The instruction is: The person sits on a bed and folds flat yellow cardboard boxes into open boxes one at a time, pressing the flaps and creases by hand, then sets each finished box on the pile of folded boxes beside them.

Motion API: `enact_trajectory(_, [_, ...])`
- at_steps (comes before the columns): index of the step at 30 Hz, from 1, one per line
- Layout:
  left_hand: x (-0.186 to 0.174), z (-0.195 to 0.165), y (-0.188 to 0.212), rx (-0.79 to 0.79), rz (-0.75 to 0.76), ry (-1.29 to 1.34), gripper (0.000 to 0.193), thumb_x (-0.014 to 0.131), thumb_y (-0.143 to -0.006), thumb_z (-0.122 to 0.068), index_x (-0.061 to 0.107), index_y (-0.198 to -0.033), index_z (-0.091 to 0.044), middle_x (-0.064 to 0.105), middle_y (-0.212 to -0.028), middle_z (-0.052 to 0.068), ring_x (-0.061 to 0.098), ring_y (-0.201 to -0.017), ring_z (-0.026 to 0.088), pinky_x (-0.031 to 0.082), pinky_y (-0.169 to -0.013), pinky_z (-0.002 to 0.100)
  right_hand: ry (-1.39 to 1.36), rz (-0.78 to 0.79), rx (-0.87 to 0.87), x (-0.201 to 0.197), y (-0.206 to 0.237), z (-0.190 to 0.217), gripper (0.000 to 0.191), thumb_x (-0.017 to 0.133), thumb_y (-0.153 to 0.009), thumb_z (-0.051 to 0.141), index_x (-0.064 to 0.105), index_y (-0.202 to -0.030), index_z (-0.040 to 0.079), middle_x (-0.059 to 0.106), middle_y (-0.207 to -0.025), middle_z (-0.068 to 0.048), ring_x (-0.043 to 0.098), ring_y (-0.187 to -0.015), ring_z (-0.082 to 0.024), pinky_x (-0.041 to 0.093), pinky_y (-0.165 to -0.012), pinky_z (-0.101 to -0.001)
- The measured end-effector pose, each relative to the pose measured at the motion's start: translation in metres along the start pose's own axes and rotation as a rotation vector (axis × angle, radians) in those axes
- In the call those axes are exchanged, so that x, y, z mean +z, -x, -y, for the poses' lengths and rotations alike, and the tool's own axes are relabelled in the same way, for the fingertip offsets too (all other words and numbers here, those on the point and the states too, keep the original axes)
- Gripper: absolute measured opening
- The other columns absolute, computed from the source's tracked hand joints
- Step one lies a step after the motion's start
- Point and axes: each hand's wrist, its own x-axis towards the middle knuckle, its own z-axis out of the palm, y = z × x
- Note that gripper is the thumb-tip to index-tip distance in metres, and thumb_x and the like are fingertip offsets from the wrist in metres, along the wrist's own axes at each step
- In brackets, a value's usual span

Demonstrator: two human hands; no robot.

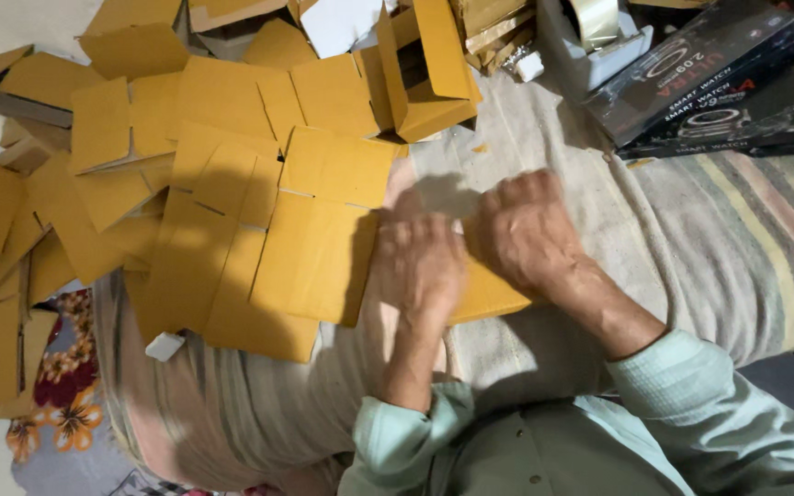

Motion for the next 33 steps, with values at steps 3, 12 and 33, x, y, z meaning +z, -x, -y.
enact_trajectory(3, [0.001, -0.004, 0.003, 0.026, 0.018, 0.048, 0.022, 0.053, -0.096, -0.025, 0.065, -0.103, -0.008, 0.067, -0.104, 0.017, 0.060, -0.107, 0.039, 0.042, -0.102, 0.061, -0.267, -0.047, -0.131, 0.000, 0.002, 0.002, 0.024, 0.058, -0.090, 0.022, 0.066, -0.100, 0.001, 0.067, -0.100, -0.018, 0.062, -0.098, -0.035, 0.046, -0.088, -0.0479])
enact_trajectory(12, [-0.011, -0.007, 0.005, -0.112, 0.019, 0.091, 0.032, 0.056, -0.099, -0.035, 0.064, -0.105, -0.004, 0.062, -0.108, 0.022, 0.056, -0.106, 0.042, 0.045, -0.088, 0.058, 0.076, 0.054, 0.083, -0.005, 0.012, 0.003, 0.039, 0.055, -0.095, 0.039, 0.068, -0.100, 0.003, 0.066, -0.103, -0.021, 0.059, -0.107, -0.038, 0.039, -0.101, -0.0581])
enact_trajectory(33, [-0.009, -0.017, 0.018, -0.077, 0.032, 0.092, 0.049, 0.056, -0.099, -0.033, 0.054, -0.144, -0.012, 0.050, -0.144, 0.024, 0.039, -0.139, 0.044, 0.031, -0.111, 0.063, 0.073, 0.073, 0.187, 0.005, 0.027, 0.001, 0.059, 0.051, -0.095, 0.042, 0.057, -0.140, 0.005, 0.048, -0.150, -0.030, 0.036, -0.143, -0.050, 0.019, -0.114, -0.0694])
